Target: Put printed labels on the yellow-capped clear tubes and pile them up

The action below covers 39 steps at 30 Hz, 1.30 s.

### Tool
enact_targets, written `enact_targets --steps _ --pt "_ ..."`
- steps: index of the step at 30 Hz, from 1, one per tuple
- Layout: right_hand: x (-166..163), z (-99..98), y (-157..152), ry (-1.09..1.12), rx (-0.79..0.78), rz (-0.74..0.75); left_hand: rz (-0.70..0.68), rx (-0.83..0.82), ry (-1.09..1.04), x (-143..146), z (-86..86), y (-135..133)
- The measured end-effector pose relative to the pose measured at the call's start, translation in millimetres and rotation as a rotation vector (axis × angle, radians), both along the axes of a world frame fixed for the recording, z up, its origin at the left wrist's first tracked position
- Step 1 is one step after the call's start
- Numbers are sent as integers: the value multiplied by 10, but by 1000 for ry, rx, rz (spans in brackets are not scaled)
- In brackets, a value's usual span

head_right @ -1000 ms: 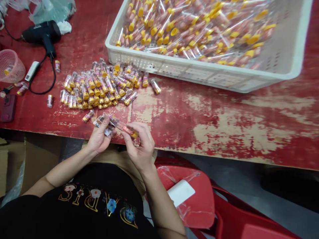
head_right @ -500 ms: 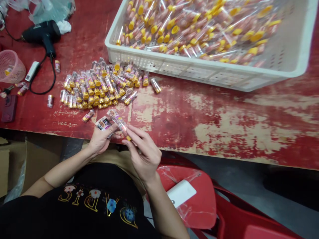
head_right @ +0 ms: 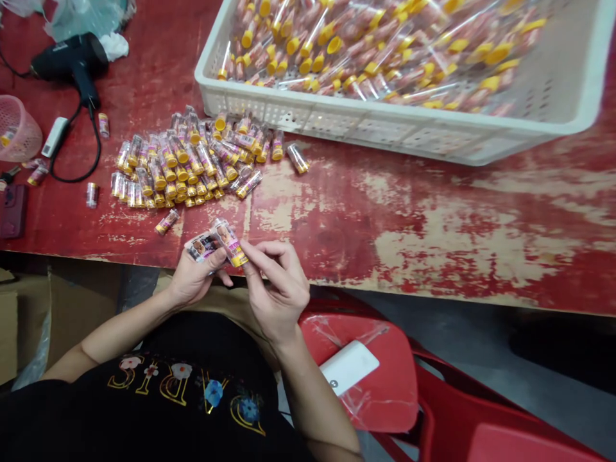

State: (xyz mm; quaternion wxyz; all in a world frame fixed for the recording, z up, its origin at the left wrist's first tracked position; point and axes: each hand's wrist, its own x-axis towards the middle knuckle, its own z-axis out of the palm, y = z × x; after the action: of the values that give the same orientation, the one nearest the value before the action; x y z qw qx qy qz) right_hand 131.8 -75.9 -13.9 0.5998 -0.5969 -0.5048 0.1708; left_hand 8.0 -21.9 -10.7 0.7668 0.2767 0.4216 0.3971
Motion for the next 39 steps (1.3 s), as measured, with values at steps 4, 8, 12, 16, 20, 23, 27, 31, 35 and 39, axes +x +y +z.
enact_targets --steps 4,8,12,16,20,23,27,31,35,39 --pt "-16 30 11 13 24 -24 29 -21 -21 -3 23 -3" --pt "-20 10 24 -9 37 -38 11 -21 -20 -9 29 8" --pt "-25 -13 33 -40 59 -59 -21 -16 -16 -15 -1 17" --pt "-33 -61 62 18 37 -41 -25 -31 -12 -18 -66 52" --pt "-79 -167 377 188 -36 -23 40 -89 -48 -65 -126 146" --pt "-187 -264 947 176 55 0 85 -154 -77 -155 -159 216" --pt "-336 -359 1841 -14 121 20 155 -226 -79 -322 -195 255" --pt "-326 -366 2143 -214 34 144 230 -251 -75 -522 -241 245" --pt "-140 -357 1587 -194 -31 193 281 -279 -29 -738 -286 166" --pt "297 -459 954 -142 -170 160 242 -306 68 -838 -303 59"
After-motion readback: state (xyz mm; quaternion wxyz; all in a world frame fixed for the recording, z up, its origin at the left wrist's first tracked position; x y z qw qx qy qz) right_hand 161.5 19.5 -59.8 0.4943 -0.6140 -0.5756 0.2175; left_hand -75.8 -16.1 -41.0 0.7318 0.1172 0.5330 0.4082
